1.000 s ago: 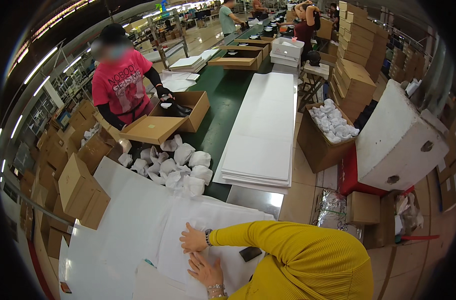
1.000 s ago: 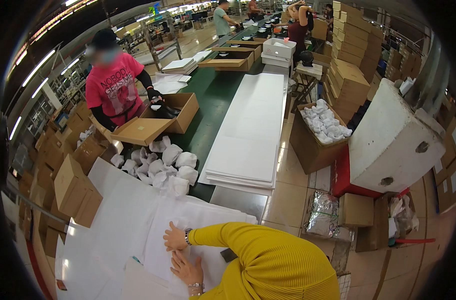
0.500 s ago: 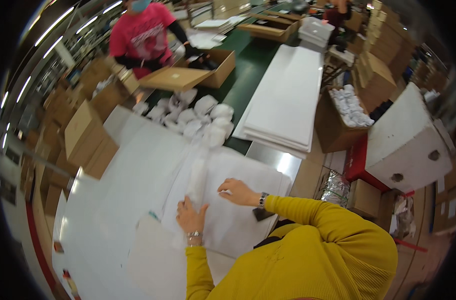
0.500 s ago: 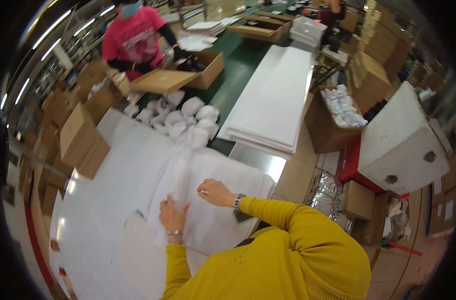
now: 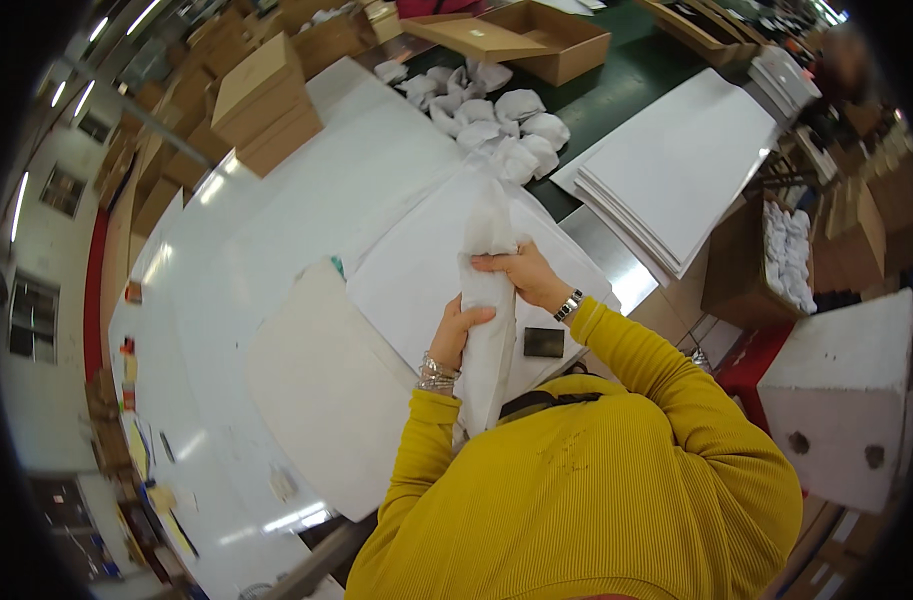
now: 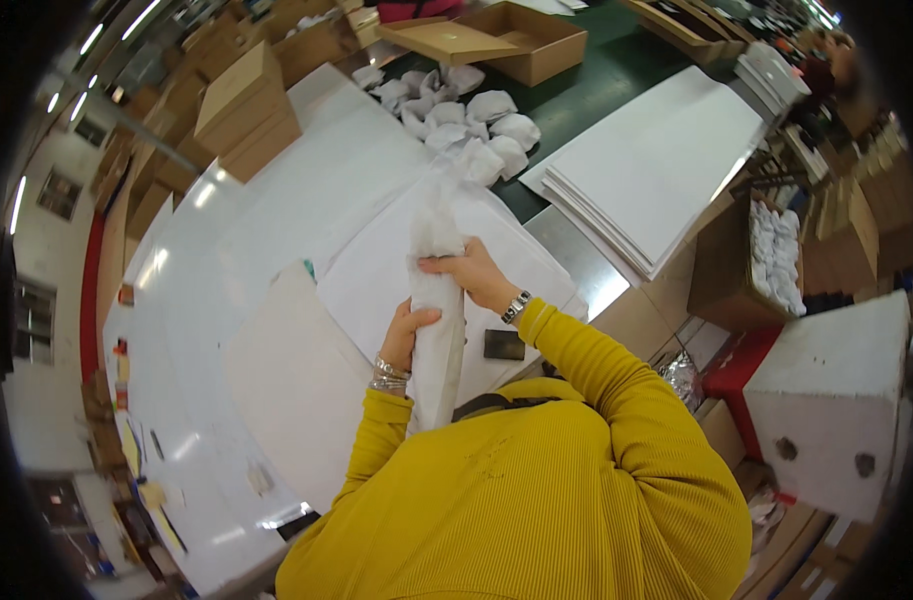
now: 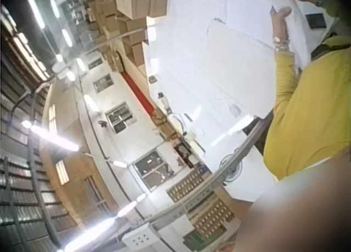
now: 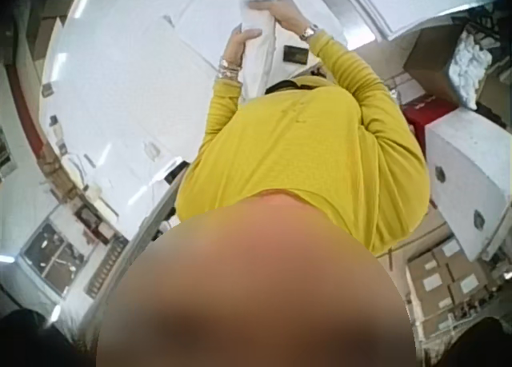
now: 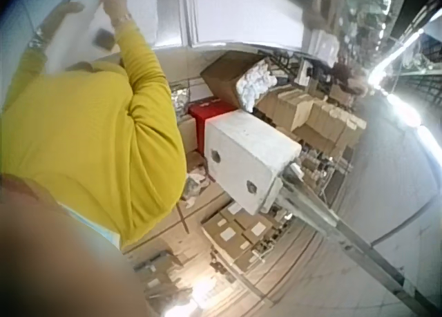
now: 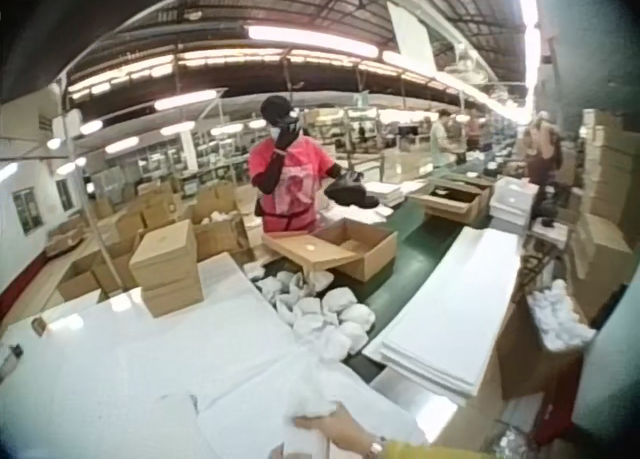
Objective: Wraps batches of white shoe insoles or lining material in tissue paper at a workstation.
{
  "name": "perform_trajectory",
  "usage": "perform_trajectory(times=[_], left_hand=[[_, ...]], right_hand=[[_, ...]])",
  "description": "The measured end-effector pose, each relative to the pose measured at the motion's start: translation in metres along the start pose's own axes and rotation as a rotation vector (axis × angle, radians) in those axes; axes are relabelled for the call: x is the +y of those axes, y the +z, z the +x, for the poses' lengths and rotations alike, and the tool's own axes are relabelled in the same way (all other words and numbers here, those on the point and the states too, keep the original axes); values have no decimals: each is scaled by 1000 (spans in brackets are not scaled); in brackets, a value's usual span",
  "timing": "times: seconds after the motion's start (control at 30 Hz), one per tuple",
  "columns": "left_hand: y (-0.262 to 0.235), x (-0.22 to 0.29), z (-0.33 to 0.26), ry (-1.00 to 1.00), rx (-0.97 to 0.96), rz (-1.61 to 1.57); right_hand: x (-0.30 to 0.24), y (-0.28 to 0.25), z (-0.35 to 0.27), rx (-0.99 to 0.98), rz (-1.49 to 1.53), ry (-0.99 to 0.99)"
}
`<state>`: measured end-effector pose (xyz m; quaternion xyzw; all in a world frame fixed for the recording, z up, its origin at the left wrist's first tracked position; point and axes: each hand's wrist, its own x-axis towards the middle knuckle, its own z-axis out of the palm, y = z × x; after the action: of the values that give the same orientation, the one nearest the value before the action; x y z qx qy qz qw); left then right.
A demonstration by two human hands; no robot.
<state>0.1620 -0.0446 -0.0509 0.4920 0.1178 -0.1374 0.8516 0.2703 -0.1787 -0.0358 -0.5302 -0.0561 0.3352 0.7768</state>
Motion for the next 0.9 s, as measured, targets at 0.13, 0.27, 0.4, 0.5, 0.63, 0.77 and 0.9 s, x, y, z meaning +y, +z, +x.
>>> perform_trajectory(times=[0.13,0.27,0.4,0.5,0.63,0.77,0.9], left_hand=[[9,-10,-2,39,154,-18],[20,0,-15,137,281,52],[52,19,-37,164,204,-394],[52,9,-34,182,210,-187],[28,7,-22,211,285,-264],[33,7,-12,261,404,-353],[38,7,-10,476,495,-135]], right_hand=[[-4,-14,-3,-213,-951,-997],[-30,-22,-17,-551,-1357,-947],[-55,-17,-39,-614,-1641,-1004],[-66,-11,-47,-755,-1699,-977],[-60,-8,-63,-620,-1788,-1040],[-28,-1,-80,-761,-1386,-1537],[-19,3,-55,-617,-1087,-1210]])
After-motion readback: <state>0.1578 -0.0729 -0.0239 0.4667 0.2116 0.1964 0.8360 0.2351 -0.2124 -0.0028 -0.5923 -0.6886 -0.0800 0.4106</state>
